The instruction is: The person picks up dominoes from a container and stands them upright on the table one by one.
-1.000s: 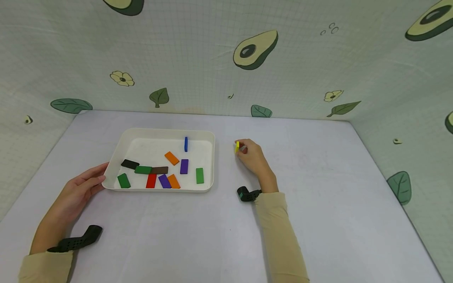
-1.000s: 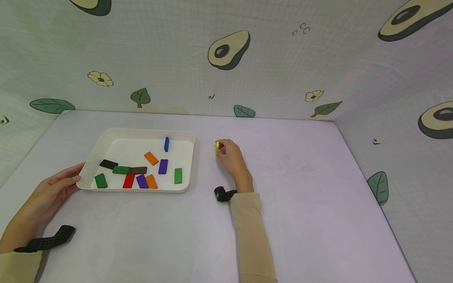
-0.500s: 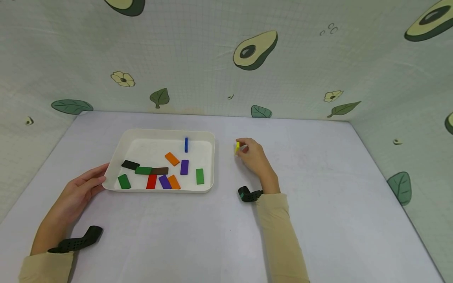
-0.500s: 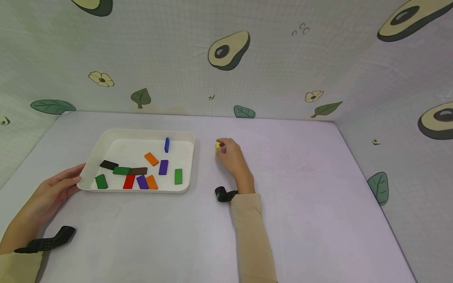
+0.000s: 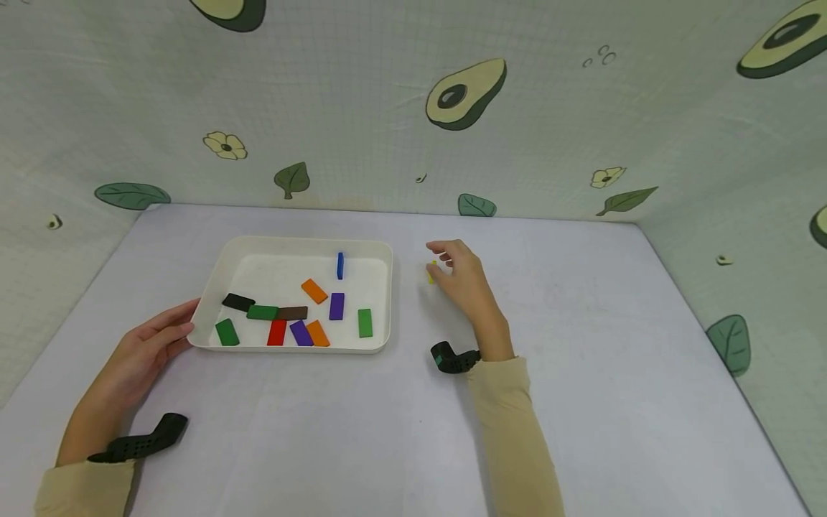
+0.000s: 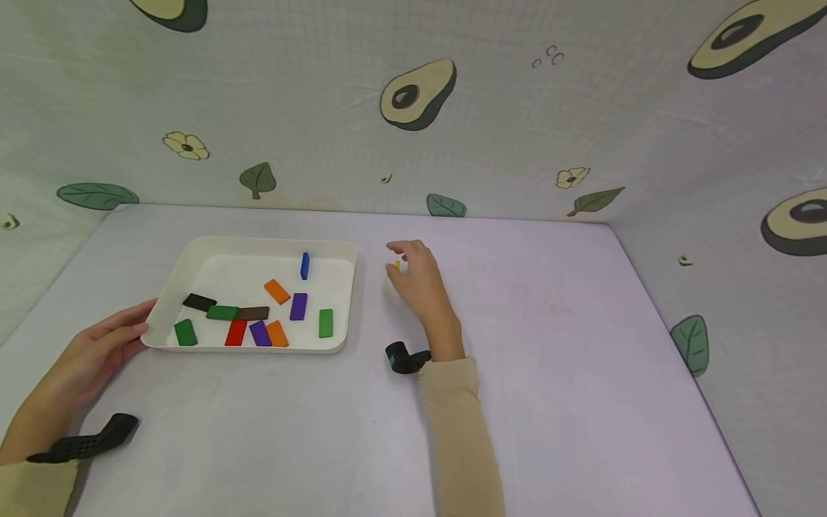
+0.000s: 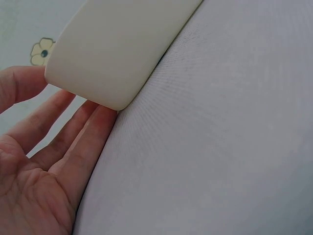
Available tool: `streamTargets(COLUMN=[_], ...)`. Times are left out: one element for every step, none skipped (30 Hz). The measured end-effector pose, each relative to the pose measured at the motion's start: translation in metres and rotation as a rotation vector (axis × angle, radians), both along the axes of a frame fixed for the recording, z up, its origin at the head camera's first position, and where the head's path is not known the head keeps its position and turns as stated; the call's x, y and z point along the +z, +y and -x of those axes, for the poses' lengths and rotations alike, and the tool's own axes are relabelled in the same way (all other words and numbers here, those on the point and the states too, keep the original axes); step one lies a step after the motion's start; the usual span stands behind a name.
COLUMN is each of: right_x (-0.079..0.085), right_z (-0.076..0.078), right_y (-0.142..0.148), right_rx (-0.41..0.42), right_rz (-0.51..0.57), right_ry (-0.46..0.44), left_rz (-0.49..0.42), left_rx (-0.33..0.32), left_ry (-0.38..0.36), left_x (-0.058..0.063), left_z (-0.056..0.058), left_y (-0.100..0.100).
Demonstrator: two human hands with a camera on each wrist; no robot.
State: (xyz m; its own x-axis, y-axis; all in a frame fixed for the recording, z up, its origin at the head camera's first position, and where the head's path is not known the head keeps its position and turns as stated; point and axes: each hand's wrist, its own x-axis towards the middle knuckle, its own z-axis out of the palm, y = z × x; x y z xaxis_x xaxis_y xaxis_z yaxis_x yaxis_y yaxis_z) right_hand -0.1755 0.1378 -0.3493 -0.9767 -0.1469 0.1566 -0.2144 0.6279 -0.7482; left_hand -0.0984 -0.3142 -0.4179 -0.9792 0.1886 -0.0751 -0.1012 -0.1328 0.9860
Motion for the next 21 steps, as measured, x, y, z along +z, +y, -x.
streamTargets(right_x=[0.002,0.003,0.005,0.007,0.008,0.01,0.011,0.012,0.013,0.014,0.016,0.017,0.018,0.018,0.019,0.02,0.02,0.021,0.021,0.022,0.023], right_z=[-0.001,-0.003,-0.004,-0.005,-0.006,-0.007,-0.008,-0.009,-0.01,-0.011,-0.012,-0.013,-0.014,-0.015,-0.016,-0.016,-0.017,-0.018,-0.019,-0.02,-0.021], right_y=[-0.001,-0.003,-0.004,-0.006,-0.007,-0.009,-0.011,-0.013,-0.014,-0.016,-0.018,-0.02,-0.022,-0.023,-0.025,-0.027,-0.028,-0.03,-0.032,-0.034,-0.037], right_rx=[0.005,0.01,0.016,0.022,0.029,0.035,0.04,0.047,0.053,0.059,0.068,0.075,0.085,0.095,0.106,0.12,0.133,0.145,0.156,0.168,0.18], right_rz=[0.013,0.024,0.034,0.043,0.05,0.056,0.059,0.059,0.061,0.058,0.058,0.059,0.058,0.057,0.058,0.057,0.056,0.049,0.042,0.036,0.031], right_ry=[0.022,0.044,0.067,0.086,0.102,0.113,0.121,0.127,0.131,0.132,0.136,0.137,0.14,0.143,0.147,0.152,0.154,0.155,0.154,0.15,0.145], left_rz=[-0.004,-0.004,-0.003,-0.003,-0.001,0.004,0.01,0.017,0.021,0.024,0.027,0.025,0.023,0.022,0.017,0.015,0.014,0.012,0.014,0.014,0.014], left_rx=[-0.002,-0.002,-0.001,0.0,0.001,0.003,0.004,0.007,0.008,0.01,0.01,0.011,0.011,0.01,0.01,0.009,0.009,0.008,0.008,0.008,0.008], left_ry=[0.001,0.004,0.005,0.005,0.004,0.001,0.0,-0.003,-0.007,-0.01,-0.011,-0.013,-0.012,-0.012,-0.013,-0.013,-0.013,-0.014,-0.015,-0.016,-0.017], left_x=[0.0,0.001,0.001,0.001,0.001,0.001,0.001,0.001,0.001,0.001,0.001,0.001,0.001,0.001,0.001,0.001,0.001,0.001,0.001,0.001,0.001], left_z=[0.0,0.0,0.0,0.0,0.0,0.0,0.0,0.0,0.0,0.0,0.0,0.0,0.0,0.0,0.0,0.0,0.0,0.0,0.0,0.0,0.0], left_y=[0.0,0.0,0.0,0.0,0.0,0.0,0.0,0.001,0.001,0.001,0.001,0.001,0.001,0.001,0.001,0.001,0.001,0.001,0.001,0.001,0.001])
